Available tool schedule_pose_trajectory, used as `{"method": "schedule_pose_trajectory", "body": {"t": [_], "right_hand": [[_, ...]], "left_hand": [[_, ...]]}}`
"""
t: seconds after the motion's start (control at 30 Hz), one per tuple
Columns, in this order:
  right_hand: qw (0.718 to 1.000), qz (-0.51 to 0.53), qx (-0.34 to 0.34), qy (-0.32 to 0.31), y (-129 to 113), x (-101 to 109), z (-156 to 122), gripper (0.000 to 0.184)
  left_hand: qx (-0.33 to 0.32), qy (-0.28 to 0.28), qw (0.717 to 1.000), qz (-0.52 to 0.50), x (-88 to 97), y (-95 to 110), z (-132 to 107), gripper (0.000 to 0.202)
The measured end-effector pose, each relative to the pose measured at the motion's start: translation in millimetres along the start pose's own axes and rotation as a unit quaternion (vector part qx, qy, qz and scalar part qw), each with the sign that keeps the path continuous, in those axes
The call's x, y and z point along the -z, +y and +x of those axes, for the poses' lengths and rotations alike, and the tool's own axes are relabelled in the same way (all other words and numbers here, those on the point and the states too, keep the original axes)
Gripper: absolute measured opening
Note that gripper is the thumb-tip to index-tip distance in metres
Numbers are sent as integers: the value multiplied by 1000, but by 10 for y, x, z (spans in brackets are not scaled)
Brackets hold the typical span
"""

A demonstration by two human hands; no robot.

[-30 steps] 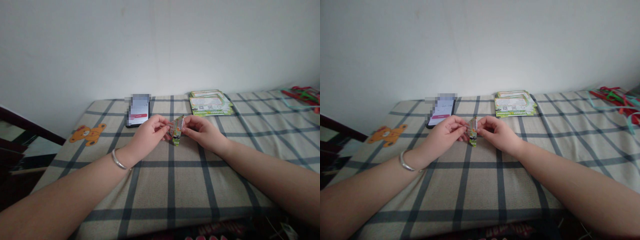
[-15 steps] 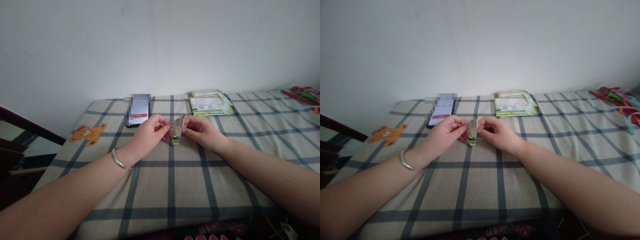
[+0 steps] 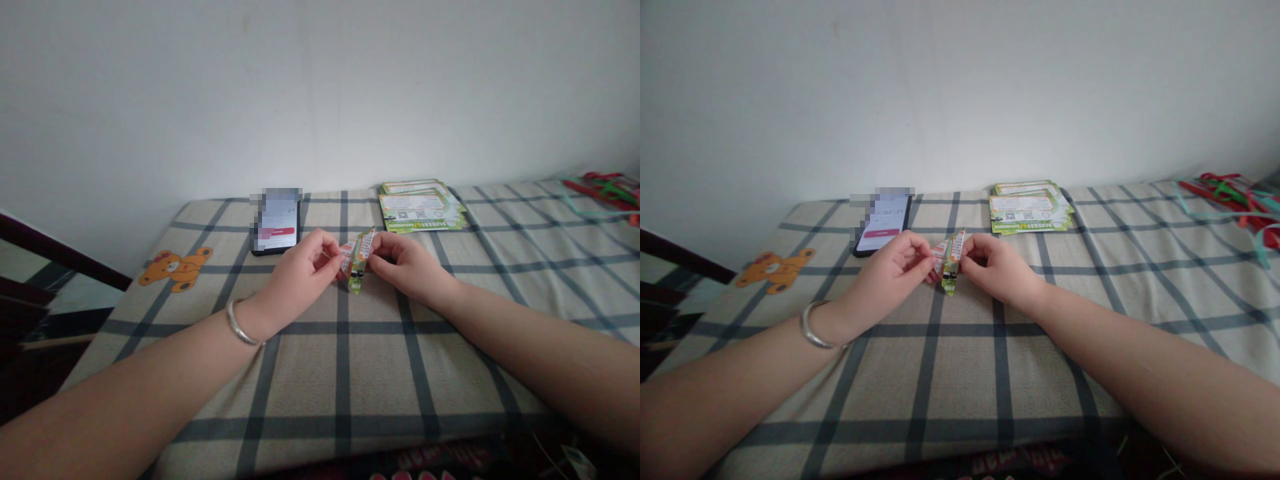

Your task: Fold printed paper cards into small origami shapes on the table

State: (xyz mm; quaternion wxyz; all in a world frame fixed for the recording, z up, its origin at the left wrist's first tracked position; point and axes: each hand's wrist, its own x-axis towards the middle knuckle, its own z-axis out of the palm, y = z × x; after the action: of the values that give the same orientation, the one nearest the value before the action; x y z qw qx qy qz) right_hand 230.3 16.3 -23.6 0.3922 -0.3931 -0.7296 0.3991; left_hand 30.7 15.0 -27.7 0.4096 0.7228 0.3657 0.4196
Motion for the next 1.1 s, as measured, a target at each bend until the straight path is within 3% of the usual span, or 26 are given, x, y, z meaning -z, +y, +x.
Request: {"method": "schedule_pose_trajectory", "body": {"t": [0.2,0.4,0.6,0.77,1.1], "right_hand": [[999,45,-22,-7,2,-11,7,9],[996,85,-31,-22,23,-11,12,5],[999,39,-15,-35,6,7,10,11],[1000,4,8,-29,-40,-1,-12,5],[989,-128,75,-7,-108,-8,-98,9]], "left_hand": [[-11,-46,999,-12,-46,-40,-42,39],[-19,-49,999,-14,-57,-73,-50,36],[-32,-43,999,2,-42,-31,-37,50],[-9,-46,999,13,-48,-44,-30,46],[54,-25,991,-121,-17,15,59,16]]}}
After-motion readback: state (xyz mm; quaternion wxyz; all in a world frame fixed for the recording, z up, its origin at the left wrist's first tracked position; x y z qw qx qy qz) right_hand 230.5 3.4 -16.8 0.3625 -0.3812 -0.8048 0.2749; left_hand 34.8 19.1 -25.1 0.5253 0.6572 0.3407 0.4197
